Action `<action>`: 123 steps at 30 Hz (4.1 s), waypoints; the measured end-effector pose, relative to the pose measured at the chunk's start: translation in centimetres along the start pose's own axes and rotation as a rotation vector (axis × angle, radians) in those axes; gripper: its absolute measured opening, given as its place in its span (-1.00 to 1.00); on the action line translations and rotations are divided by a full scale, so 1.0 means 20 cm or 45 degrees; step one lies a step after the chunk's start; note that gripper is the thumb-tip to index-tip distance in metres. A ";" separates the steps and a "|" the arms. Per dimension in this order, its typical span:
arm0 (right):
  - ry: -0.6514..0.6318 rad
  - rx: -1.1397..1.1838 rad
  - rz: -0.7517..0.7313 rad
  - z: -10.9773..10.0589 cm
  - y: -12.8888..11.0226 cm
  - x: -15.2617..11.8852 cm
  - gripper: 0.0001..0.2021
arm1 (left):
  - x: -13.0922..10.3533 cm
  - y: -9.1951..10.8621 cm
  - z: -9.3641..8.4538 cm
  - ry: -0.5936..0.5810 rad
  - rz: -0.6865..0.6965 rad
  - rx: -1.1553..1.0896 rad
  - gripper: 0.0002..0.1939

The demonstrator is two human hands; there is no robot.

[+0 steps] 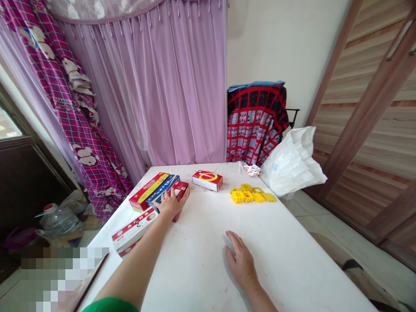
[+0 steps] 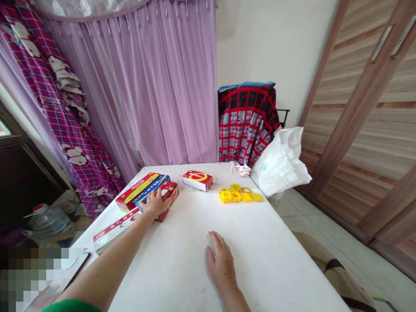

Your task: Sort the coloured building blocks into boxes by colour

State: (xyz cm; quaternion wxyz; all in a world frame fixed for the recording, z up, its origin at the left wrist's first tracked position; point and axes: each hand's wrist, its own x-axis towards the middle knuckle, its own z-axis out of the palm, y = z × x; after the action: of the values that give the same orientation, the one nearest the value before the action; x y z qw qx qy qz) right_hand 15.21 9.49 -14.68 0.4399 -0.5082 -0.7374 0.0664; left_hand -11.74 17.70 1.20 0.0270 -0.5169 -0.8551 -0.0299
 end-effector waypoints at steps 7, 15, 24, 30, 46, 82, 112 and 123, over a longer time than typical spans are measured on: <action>-0.002 -0.001 -0.013 0.00 0.01 0.00 -0.61 | -0.16 -0.09 0.01 0.100 0.259 0.042 -0.29; 0.004 -0.014 -0.021 0.00 0.01 -0.01 -0.61 | -0.27 -0.09 0.14 0.165 0.422 0.030 -0.33; -0.026 -0.030 -0.030 0.00 0.01 -0.01 -0.61 | -0.20 -0.24 0.10 0.216 0.541 -0.084 -0.41; -0.041 -0.033 -0.039 -0.01 0.02 0.00 -0.62 | -0.19 -0.34 0.07 0.171 0.631 -0.121 -0.53; -0.058 -0.006 -0.029 -0.03 -0.02 0.01 -0.67 | -0.09 -0.27 -0.03 0.024 0.620 0.001 -0.52; -0.122 0.006 -0.044 -0.10 -0.08 0.04 -0.72 | 0.08 -0.38 -0.09 0.007 1.330 0.388 -0.59; -0.184 0.064 -0.039 -0.12 -0.10 0.05 -0.72 | 0.10 -0.35 -0.15 -0.087 1.382 0.599 -0.41; -0.221 0.073 -0.023 -0.13 -0.10 0.04 -0.71 | 0.12 -0.37 -0.13 -0.059 1.391 0.431 -0.52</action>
State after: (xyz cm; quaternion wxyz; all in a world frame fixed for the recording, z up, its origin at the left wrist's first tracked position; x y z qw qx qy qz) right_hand 15.66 8.34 -11.48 0.3892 -0.4812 -0.7751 0.1273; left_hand -19.46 16.19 3.86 0.1022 -0.8727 -0.4572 0.1373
